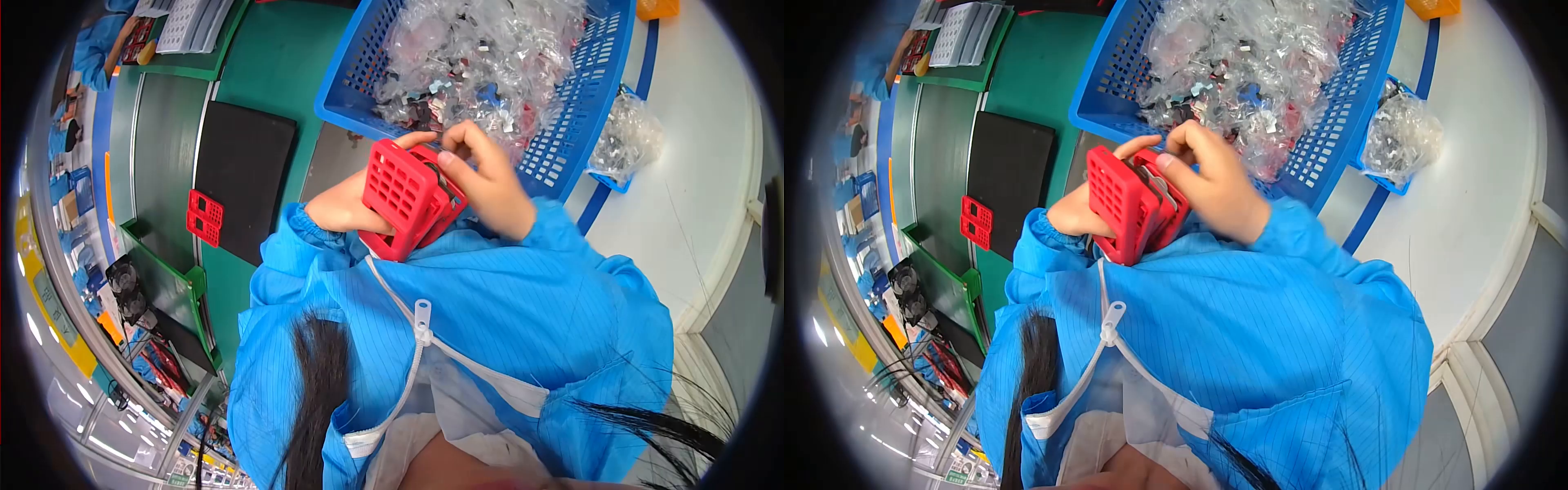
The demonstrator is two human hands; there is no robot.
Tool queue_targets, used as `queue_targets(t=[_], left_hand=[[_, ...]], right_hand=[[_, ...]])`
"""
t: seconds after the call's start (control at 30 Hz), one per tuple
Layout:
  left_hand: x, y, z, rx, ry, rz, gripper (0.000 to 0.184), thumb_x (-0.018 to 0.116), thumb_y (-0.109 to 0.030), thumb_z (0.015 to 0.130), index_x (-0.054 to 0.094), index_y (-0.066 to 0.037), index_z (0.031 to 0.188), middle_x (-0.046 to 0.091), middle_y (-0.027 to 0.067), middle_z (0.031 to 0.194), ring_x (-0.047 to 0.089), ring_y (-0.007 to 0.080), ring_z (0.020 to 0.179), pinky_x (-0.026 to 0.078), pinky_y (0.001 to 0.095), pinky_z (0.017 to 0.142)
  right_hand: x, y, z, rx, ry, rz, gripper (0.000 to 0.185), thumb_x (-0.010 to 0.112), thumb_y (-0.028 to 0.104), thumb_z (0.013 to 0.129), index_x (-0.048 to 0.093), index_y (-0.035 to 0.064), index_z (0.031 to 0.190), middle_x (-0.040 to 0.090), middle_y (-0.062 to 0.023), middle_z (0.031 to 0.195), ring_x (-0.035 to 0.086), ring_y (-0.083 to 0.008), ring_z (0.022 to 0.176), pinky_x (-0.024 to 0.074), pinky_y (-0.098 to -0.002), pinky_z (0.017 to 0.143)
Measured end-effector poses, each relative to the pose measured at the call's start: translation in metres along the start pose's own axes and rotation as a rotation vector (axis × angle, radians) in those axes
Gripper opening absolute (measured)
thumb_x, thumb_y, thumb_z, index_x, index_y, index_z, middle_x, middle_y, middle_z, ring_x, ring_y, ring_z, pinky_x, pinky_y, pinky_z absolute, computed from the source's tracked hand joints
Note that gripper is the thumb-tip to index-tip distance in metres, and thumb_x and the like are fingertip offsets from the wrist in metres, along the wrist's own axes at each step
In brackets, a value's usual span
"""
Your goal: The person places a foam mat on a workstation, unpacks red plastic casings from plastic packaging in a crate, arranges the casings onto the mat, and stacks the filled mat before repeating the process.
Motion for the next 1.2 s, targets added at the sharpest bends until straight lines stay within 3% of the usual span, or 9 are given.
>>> queue_targets(t=[0.03, 0.13, 0.17, 0.23, 0.33, 0.43, 0.63, 1.1, 1.2], left_hand=[[0.002, 0.005, 0.001, -0.004, -0.014, -0.015, 0.107, 0.07, -0.006, 0.056, 0.012, -0.01, 0.146, 0.043, 0.0075, 0.134, 0.043, 0.0195, 0.122, 0.031, 0.0331, 0.105], [0.008, 0.012, -0.002, -0.019, -0.017, -0.037, 0.105, 0.065, -0.005, 0.056, 0.012, -0.01, 0.146, 0.042, 0.0081, 0.134, 0.041, 0.0196, 0.124, 0.028, 0.0331, 0.107], [0.007, 0.011, -0.002, -0.022, -0.004, -0.05, 0.106, 0.066, -0.005, 0.056, 0.011, -0.01, 0.146, 0.042, 0.0082, 0.134, 0.041, 0.0195, 0.124, 0.028, 0.0332, 0.107], [-0.003, 0.012, -0.003, -0.009, -0.073, 0.019, 0.1, 0.069, -0.006, 0.057, 0.02, -0.009, 0.144, 0.046, 0.0073, 0.13, 0.044, 0.0186, 0.12, 0.031, 0.0332, 0.104], [-0.019, 0.043, -0.023, -0.14, -0.157, -0.007, 0.088, 0.07, -0.007, 0.06, 0.032, -0.007, 0.138, 0.051, 0.0063, 0.125, 0.047, 0.0175, 0.116, 0.035, 0.0326, 0.101], [-0.016, 0.035, -0.025, -0.222, -0.171, -0.037, 0.079, 0.07, -0.006, 0.06, 0.039, -0.006, 0.133, 0.053, 0.0057, 0.123, 0.048, 0.0166, 0.113, 0.037, 0.0328, 0.098], [-0.006, 0.037, -0.024, -0.323, -0.164, -0.086, 0.078, 0.072, -0.006, 0.062, 0.039, -0.005, 0.133, 0.054, 0.0072, 0.121, 0.05, 0.0179, 0.112, 0.039, 0.0331, 0.097], [0.003, 0.022, -0.018, -0.11, -0.134, -0.076, 0.09, 0.071, -0.008, 0.065, 0.023, -0.006, 0.141, 0.04, 0.0091, 0.134, 0.038, 0.0198, 0.125, 0.029, 0.035, 0.105], [0.005, 0.009, -0.007, -0.059, -0.15, 0.157, 0.097, 0.076, -0.025, 0.064, 0.023, -0.004, 0.142, 0.041, 0.0103, 0.135, 0.038, 0.0226, 0.127, 0.028, 0.0376, 0.107]], right_hand=[[-0.009, 0.012, 0.006, -0.063, 0.055, -0.279, 0.019, 0.054, 0.019, 0.086, 0.049, 0.0026, 0.076, 0.051, -0.0124, 0.068, 0.053, -0.0273, 0.066, 0.0411, -0.0383, 0.06], [-0.007, 0.032, 0.004, -0.191, 0.248, -0.494, 0.017, 0.054, 0.017, 0.084, 0.049, 0.0034, 0.076, 0.052, -0.0168, 0.068, 0.054, -0.0355, 0.067, 0.0413, -0.0437, 0.057], [-0.018, 0.038, 0.01, -0.278, 0.175, -0.484, 0.018, 0.054, 0.018, 0.084, 0.049, 0.0028, 0.075, 0.052, -0.017, 0.067, 0.054, -0.0357, 0.066, 0.0414, -0.0424, 0.056], [-0.073, 0.008, 0.038, -0.001, -0.019, -0.232, 0.027, 0.055, 0.026, 0.086, 0.052, 0.0013, 0.074, 0.054, -0.0158, 0.068, 0.053, -0.0326, 0.061, 0.0407, -0.0399, 0.055], [-0.075, 0.007, 0.036, 0.046, 0.037, -0.732, 0.028, 0.055, 0.031, 0.087, 0.055, 0.0049, 0.077, 0.054, -0.0132, 0.07, 0.055, -0.0321, 0.067, 0.0425, -0.0402, 0.058], [-0.007, 0.067, -0.005, -0.364, 0.24, -0.58, 0.02, 0.058, 0.025, 0.083, 0.054, 0.0064, 0.081, 0.055, -0.0108, 0.081, 0.057, -0.0297, 0.069, 0.0472, -0.0388, 0.06], [0.014, 0.068, -0.003, -0.448, 0.197, -1.006, 0.018, 0.061, 0.012, 0.073, 0.05, 0.0028, 0.084, 0.055, -0.01, 0.075, 0.06, -0.025, 0.069, 0.0501, -0.0346, 0.057], [0.008, 0.065, -0.013, -0.274, 0.153, -0.743, 0.016, 0.06, 0.009, 0.071, 0.052, 0.0015, 0.082, 0.055, -0.0132, 0.077, 0.059, -0.0313, 0.072, 0.0501, -0.0403, 0.06], [-0.005, 0.062, -0.003, -0.246, 0.159, -0.575, 0.013, 0.059, 0.009, 0.074, 0.053, 0.001, 0.081, 0.056, -0.0148, 0.078, 0.058, -0.0329, 0.071, 0.0486, -0.0405, 0.06]])
Point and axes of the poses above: each hand's wrist, its own z-axis towards the middle knuckle, its own x-axis out of the palm, y = z × x, the point moved 10 cm from there along z, towards the middle knuckle
